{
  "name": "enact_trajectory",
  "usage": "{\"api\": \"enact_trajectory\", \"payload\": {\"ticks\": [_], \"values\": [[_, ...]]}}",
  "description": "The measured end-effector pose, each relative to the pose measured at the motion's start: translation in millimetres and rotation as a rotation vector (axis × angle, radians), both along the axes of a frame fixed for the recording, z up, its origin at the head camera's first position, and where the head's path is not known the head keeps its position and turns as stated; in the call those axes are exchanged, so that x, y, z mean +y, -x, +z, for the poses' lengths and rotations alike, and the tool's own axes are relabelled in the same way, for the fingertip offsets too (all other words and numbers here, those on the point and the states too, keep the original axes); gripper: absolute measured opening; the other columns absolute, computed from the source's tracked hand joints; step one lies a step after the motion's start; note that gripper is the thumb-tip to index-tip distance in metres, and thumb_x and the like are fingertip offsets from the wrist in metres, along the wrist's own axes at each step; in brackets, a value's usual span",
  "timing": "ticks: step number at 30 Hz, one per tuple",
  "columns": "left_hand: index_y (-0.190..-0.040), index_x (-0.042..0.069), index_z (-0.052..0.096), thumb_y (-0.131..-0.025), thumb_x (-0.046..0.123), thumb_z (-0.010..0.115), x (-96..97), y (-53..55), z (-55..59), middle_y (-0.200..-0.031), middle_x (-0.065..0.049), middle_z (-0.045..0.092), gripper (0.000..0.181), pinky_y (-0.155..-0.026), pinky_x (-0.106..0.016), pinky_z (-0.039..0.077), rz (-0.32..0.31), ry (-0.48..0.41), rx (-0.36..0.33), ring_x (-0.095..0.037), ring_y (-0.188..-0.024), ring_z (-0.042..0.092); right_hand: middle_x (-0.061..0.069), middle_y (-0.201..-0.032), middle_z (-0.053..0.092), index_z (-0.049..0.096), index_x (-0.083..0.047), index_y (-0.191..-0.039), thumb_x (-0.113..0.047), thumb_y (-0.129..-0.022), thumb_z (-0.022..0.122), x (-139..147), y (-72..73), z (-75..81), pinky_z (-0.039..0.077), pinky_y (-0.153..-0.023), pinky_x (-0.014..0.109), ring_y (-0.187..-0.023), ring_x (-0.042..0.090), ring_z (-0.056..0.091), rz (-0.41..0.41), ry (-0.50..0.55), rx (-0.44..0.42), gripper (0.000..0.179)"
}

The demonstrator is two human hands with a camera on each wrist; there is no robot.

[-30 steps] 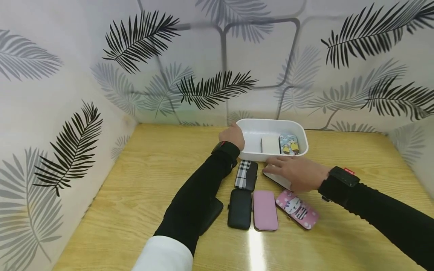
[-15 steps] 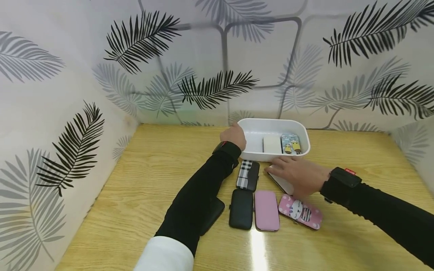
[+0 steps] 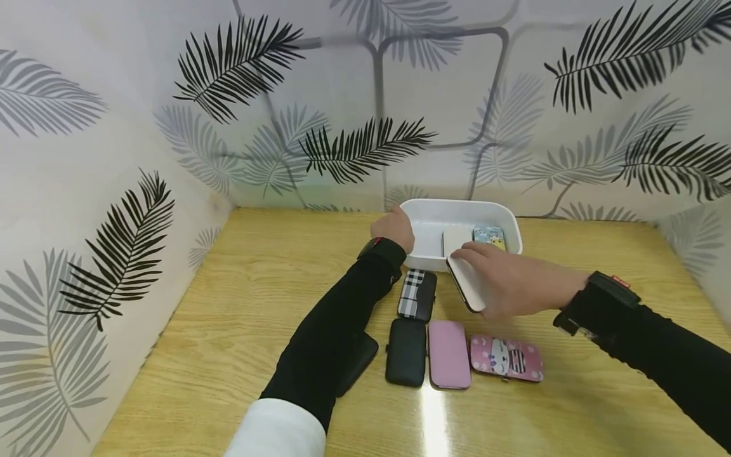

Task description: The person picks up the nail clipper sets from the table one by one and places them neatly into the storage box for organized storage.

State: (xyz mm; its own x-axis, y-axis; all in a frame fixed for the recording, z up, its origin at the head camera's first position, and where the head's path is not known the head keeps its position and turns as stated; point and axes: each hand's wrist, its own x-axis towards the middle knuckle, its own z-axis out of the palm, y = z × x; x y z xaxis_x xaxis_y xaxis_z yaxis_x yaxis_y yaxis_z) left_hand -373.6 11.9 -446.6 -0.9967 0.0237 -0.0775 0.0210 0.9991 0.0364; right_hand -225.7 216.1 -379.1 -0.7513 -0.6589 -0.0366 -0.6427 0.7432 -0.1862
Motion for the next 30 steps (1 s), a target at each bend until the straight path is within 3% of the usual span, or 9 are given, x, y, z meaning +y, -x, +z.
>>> {"api": "enact_trajectory", "payload": {"ticks": [4,8,11,14,20,23,30], "values": [[-0.152,0.003,0.034,-0.104,0.034,0.049,-2.3,-4.6,4.8,-0.072,-0.001,0.064,0.06,-0.05,-0.03,0.033,-0.005,-0.014,-0.01,-0.013,-0.053,0.051,0.015,-0.139,0.05,0.051,-0.003,-0.138,-0.032,-0.071,0.081,4.0,23.0,12.6,0.048,-0.096,0.048,-0.125,0.032,0.047,-0.004,0.051,0.053,0.079],[-0.151,0.002,0.036,-0.103,0.034,0.05,-3.9,-4.9,4.9,-0.074,-0.001,0.066,0.059,-0.051,-0.03,0.035,-0.004,-0.017,-0.004,-0.014,-0.056,0.056,0.022,-0.135,0.054,0.058,-0.001,-0.132,-0.032,-0.074,0.078,2.5,53.0,15.3,0.043,-0.098,0.052,-0.123,0.039,0.048,-0.004,0.062,0.085,0.068],[-0.152,0.003,0.035,-0.103,0.035,0.051,-3.3,-4.0,3.6,-0.075,-0.001,0.067,0.062,-0.052,-0.03,0.037,0.002,-0.004,0.003,-0.014,-0.058,0.059,0.023,-0.133,0.054,0.06,-0.001,-0.131,-0.034,-0.078,0.077,-2.6,75.9,12.9,0.043,-0.097,0.053,-0.119,0.04,0.05,-0.027,0.056,0.058,0.065],[-0.154,0.004,0.033,-0.102,0.036,0.053,-0.9,-3.0,1.3,-0.077,-0.001,0.069,0.064,-0.053,-0.03,0.039,0.006,0.008,0.011,-0.015,-0.061,0.061,0.022,-0.131,0.053,0.059,-0.001,-0.133,-0.035,-0.081,0.077,-10.6,95.4,9.9,0.045,-0.093,0.05,-0.111,0.036,0.052,-0.073,0.047,-0.024,0.065],[-0.15,0.004,0.036,-0.101,0.039,0.056,2.7,-0.8,-4.2,-0.083,-0.002,0.071,0.064,-0.057,-0.032,0.045,0.028,0.004,0.017,-0.016,-0.064,0.064,0.022,-0.13,0.052,0.058,0.001,-0.136,-0.038,-0.081,0.077,-37.4,125.4,-2.2,0.046,-0.094,0.048,-0.107,0.033,0.052,-0.088,-0.063,-0.134,0.07],[-0.15,0.005,0.035,-0.101,0.039,0.056,2.8,0.1,-4.2,-0.083,-0.003,0.071,0.063,-0.058,-0.032,0.046,0.039,-0.013,0.011,-0.016,-0.065,0.064,0.023,-0.126,0.055,0.061,0.002,-0.132,-0.038,-0.078,0.077,-51.4,135.8,-7.6,0.046,-0.095,0.049,-0.107,0.036,0.053,-0.055,-0.134,-0.132,0.069],[-0.143,0.006,0.042,-0.098,0.038,0.06,-0.5,1.2,-3.6,-0.087,-0.002,0.072,0.059,-0.064,-0.032,0.051,0.038,-0.03,0.033,-0.016,-0.07,0.067,0.016,-0.114,0.063,0.073,-0.005,-0.113,-0.044,-0.074,0.079,-76.0,151.3,-14.8,0.047,-0.09,0.045,-0.101,0.034,0.054,-0.06,-0.319,-0.118,0.056]]}}
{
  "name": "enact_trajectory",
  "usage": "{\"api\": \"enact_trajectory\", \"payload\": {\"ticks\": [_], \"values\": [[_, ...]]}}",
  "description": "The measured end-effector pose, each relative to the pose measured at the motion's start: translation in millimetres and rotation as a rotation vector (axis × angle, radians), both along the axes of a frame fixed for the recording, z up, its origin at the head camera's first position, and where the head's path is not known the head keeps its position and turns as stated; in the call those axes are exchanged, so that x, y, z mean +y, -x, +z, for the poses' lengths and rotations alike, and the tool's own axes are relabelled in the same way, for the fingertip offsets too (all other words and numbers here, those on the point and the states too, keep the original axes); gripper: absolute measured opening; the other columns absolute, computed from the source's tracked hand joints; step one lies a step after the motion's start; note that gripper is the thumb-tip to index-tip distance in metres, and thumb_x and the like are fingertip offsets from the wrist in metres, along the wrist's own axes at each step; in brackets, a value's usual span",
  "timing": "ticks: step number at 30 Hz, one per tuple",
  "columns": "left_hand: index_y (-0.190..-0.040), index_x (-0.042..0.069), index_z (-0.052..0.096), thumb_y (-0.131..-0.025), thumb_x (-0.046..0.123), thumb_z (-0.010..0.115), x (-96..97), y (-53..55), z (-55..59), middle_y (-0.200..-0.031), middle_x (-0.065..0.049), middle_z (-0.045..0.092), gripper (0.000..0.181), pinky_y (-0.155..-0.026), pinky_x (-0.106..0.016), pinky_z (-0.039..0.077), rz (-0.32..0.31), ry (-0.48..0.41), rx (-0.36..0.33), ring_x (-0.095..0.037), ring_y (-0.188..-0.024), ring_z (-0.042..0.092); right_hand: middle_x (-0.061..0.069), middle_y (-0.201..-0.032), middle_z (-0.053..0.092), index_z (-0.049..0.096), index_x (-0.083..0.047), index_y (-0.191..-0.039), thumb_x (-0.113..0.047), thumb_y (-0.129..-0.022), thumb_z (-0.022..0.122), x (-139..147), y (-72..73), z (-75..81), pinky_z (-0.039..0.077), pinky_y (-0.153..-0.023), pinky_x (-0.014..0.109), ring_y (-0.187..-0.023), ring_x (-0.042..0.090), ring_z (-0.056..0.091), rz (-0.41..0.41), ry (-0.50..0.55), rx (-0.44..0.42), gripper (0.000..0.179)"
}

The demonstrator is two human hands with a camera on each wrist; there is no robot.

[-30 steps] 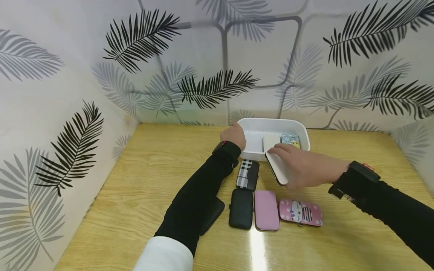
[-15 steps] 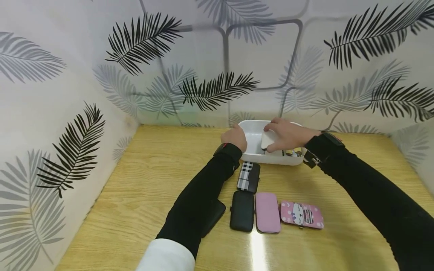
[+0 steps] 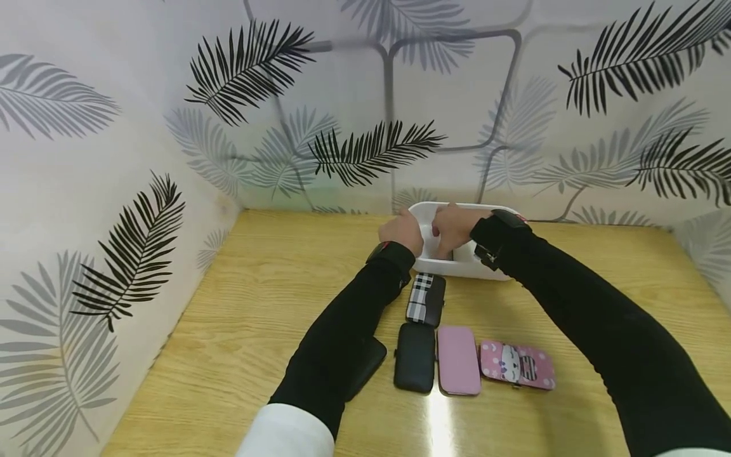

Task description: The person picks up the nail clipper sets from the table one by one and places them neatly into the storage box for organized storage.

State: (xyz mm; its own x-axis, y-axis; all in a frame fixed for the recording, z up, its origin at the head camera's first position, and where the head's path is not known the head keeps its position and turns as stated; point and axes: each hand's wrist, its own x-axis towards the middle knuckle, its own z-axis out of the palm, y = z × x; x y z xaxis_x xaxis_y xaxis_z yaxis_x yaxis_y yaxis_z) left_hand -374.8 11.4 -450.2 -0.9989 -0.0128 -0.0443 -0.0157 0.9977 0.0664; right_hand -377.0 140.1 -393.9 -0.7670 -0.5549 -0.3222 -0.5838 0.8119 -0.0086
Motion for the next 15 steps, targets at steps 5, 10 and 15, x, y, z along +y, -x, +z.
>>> {"api": "enact_trajectory", "payload": {"ticks": [5,10,15], "values": [[-0.138,0.006,0.044,-0.096,0.038,0.063,1.3,1.5,-1.5,-0.088,-0.003,0.072,0.056,-0.065,-0.033,0.053,0.001,-0.009,0.016,-0.017,-0.073,0.069,0.019,-0.117,0.063,0.073,-0.003,-0.115,-0.047,-0.072,0.081,-3.5,4.3,0.9,0.044,-0.097,0.048,-0.109,0.038,0.055,0.028,-0.009,0.011,0.063],[-0.14,0.005,0.043,-0.095,0.038,0.064,0.9,0.8,-2.1,-0.088,-0.003,0.072,0.06,-0.064,-0.034,0.053,-0.003,-0.017,0.022,-0.017,-0.072,0.069,0.02,-0.118,0.062,0.066,0.001,-0.115,-0.046,-0.07,0.084,-4.3,7.1,-3.7,0.043,-0.099,0.048,-0.112,0.039,0.055,0.046,0.057,0.03,0.068],[-0.149,0.005,0.037,-0.096,0.038,0.062,0.4,-0.1,0.1,-0.086,-0.003,0.072,0.067,-0.062,-0.034,0.052,-0.01,0.0,0.007,-0.017,-0.069,0.067,0.007,-0.086,0.069,0.074,-0.008,-0.08,-0.045,-0.069,0.081,-9.2,10.4,-3.9,0.04,-0.097,0.045,-0.088,0.028,0.059,0.093,-0.038,0.039,0.04]]}}
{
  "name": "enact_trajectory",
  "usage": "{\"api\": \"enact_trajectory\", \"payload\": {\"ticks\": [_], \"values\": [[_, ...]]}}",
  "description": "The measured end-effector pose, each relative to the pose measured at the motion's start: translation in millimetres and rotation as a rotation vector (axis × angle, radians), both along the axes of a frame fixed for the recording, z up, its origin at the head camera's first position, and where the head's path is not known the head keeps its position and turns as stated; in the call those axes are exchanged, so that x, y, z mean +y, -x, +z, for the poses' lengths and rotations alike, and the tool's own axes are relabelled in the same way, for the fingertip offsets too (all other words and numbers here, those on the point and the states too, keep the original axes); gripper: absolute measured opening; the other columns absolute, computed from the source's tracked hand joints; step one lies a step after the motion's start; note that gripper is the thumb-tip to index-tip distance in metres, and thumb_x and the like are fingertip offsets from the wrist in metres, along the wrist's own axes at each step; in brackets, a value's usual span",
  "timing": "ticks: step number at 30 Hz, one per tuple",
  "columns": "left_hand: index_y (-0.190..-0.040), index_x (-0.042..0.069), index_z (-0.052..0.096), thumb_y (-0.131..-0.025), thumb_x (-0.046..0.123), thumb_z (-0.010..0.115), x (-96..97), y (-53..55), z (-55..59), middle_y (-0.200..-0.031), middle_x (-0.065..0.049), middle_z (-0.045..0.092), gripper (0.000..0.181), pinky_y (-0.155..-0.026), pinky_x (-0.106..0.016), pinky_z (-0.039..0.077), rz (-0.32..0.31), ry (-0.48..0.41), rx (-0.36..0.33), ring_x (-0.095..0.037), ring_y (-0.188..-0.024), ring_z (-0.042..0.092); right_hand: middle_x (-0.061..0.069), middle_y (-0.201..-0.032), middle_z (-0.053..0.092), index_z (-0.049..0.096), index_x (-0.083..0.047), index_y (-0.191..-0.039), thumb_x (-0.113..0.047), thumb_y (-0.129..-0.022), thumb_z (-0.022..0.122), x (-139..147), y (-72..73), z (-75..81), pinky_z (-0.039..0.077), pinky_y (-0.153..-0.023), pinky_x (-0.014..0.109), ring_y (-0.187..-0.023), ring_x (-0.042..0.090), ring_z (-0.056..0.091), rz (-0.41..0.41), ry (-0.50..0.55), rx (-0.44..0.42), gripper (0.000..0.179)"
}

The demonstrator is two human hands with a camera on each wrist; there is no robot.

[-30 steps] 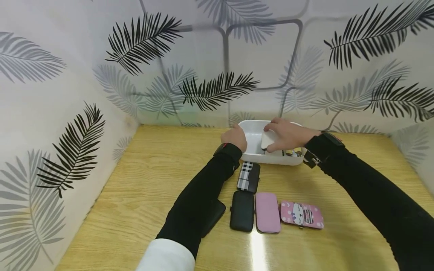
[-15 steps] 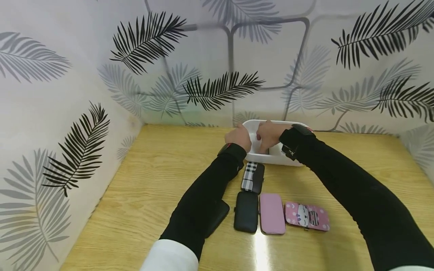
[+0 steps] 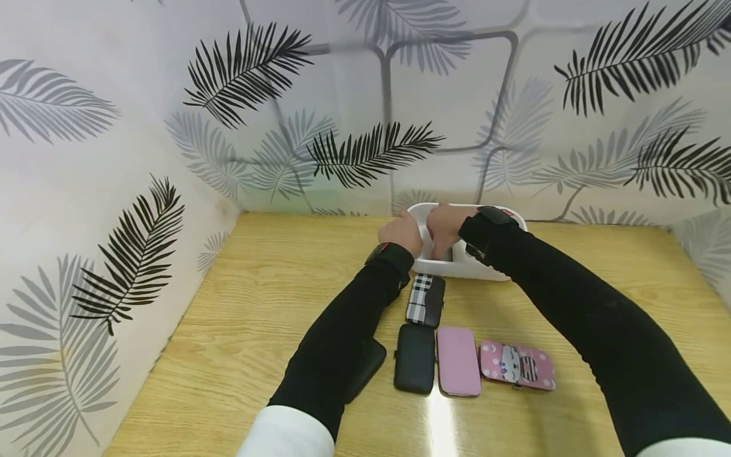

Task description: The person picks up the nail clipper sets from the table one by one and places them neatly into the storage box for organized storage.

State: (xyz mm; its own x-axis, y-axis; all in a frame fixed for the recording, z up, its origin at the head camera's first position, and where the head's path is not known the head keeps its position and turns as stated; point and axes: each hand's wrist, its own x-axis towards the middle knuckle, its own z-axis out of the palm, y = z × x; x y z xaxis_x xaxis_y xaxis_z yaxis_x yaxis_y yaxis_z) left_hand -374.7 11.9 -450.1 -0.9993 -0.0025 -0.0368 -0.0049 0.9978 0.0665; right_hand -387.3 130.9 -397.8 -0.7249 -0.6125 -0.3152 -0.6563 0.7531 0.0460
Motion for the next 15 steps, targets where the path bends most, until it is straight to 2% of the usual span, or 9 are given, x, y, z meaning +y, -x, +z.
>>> {"api": "enact_trajectory", "payload": {"ticks": [3,7,9,10,12,13,15], "values": [[-0.151,0.005,0.036,-0.097,0.038,0.061,0.7,0.4,0.7,-0.086,-0.003,0.073,0.068,-0.063,-0.034,0.052,0.007,0.005,0.003,-0.018,-0.069,0.067,0.001,-0.08,0.071,0.075,-0.01,-0.077,-0.046,-0.072,0.079,-3.8,0.1,2.5,0.036,-0.104,0.047,-0.085,0.025,0.06,0.003,-0.058,-0.025,0.036],[-0.151,0.006,0.037,-0.1,0.041,0.057,-0.2,1.8,-1.6,-0.085,-0.003,0.072,0.065,-0.063,-0.034,0.051,0.009,-0.01,0.018,-0.018,-0.068,0.066,0.002,-0.097,0.072,0.077,-0.014,-0.096,-0.045,-0.076,0.079,-8.2,1.6,-0.8,0.035,-0.105,0.048,-0.093,0.024,0.059,-0.012,-0.079,-0.043,0.037],[-0.15,0.006,0.039,-0.101,0.042,0.054,-1.0,2.3,-2.9,-0.085,-0.004,0.073,0.063,-0.063,-0.034,0.05,0.008,-0.017,0.022,-0.019,-0.068,0.067,0.002,-0.105,0.07,0.076,-0.016,-0.103,-0.042,-0.077,0.078,-9.8,2.6,-3.7,0.041,-0.1,0.044,-0.094,0.023,0.058,-0.008,-0.059,-0.042,0.037],[-0.149,0.006,0.039,-0.101,0.043,0.053,-1.4,2.4,-3.5,-0.086,-0.004,0.073,0.062,-0.063,-0.034,0.051,0.007,-0.021,0.021,-0.019,-0.068,0.067,0.003,-0.104,0.069,0.075,-0.016,-0.102,-0.041,-0.078,0.077,-10.8,3.2,-4.8,0.043,-0.095,0.041,-0.092,0.023,0.057,-0.005,-0.045,-0.049,0.034],[-0.144,0.006,0.043,-0.101,0.043,0.052,-2.1,2.9,-4.2,-0.089,-0.005,0.074,0.057,-0.066,-0.035,0.053,0.005,-0.03,0.025,-0.02,-0.072,0.069,0.002,-0.094,0.067,0.074,-0.015,-0.093,-0.038,-0.081,0.073,-12.3,3.9,-6.8,0.047,-0.081,0.035,-0.083,0.021,0.056,0.002,-0.017,-0.07,0.026],[-0.141,0.006,0.045,-0.1,0.042,0.053,-2.4,2.8,-4.1,-0.091,-0.006,0.074,0.056,-0.068,-0.036,0.054,0.004,-0.036,0.025,-0.021,-0.074,0.07,0.001,-0.087,0.065,0.071,-0.013,-0.086,-0.035,-0.084,0.069,-12.8,4.9,-8.4,0.046,-0.073,0.032,-0.076,0.019,0.054,0.045,-0.015,-0.077,0.022],[-0.139,0.006,0.045,-0.098,0.04,0.057,-2.4,2.5,-3.3,-0.094,-0.007,0.075,0.055,-0.072,-0.037,0.055,0.001,-0.047,0.021,-0.022,-0.077,0.071,-0.001,-0.074,0.058,0.065,-0.011,-0.075,-0.033,-0.087,0.065,-12.6,6.4,-12.0,0.041,-0.064,0.029,-0.067,0.016,0.05,0.08,0.008,-0.1,0.025]]}}
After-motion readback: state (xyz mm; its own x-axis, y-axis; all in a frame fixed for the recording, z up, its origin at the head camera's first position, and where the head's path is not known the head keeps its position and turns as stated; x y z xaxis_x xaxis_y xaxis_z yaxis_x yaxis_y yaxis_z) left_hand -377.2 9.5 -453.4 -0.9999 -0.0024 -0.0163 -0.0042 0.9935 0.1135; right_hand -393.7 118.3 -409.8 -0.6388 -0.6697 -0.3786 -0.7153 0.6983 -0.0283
